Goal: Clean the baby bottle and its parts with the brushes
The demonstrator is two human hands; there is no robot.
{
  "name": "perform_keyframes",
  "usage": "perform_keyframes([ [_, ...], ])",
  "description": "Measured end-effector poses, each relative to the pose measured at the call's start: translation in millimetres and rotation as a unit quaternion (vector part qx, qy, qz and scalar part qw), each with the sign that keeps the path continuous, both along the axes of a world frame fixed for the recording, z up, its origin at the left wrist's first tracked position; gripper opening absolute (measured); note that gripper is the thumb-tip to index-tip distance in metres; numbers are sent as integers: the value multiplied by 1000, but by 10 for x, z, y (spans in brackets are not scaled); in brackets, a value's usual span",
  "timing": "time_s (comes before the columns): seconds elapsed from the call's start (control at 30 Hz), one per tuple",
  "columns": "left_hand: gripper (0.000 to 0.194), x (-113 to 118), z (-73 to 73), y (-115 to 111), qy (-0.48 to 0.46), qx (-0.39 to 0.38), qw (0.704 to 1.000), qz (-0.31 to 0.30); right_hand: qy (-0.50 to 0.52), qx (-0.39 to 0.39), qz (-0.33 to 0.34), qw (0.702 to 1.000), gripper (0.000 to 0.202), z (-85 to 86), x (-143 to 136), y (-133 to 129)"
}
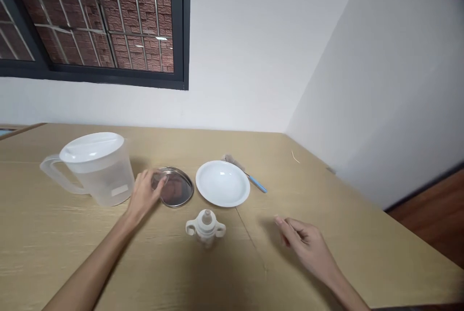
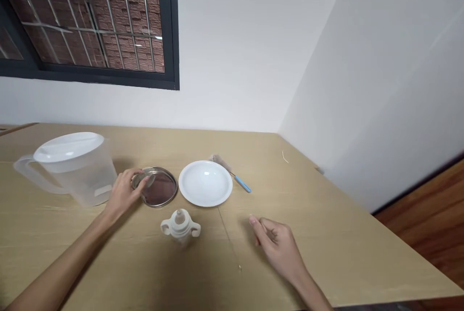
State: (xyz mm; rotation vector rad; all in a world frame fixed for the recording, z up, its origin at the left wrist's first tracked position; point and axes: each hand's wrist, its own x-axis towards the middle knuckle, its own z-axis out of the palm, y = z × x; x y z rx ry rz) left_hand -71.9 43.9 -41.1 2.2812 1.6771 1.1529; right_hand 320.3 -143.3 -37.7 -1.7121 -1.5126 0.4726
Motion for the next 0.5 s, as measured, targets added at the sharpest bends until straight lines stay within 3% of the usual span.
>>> perform_keyframes([
  [0.23, 46, 82, 26, 252, 158, -64, 984, 60, 60, 41, 10, 997, 54, 124, 100, 238],
  [0.5, 38, 98, 48, 301, 178, -54, 978, 96, 101, 66, 38, 992, 52, 222, -11, 479],
])
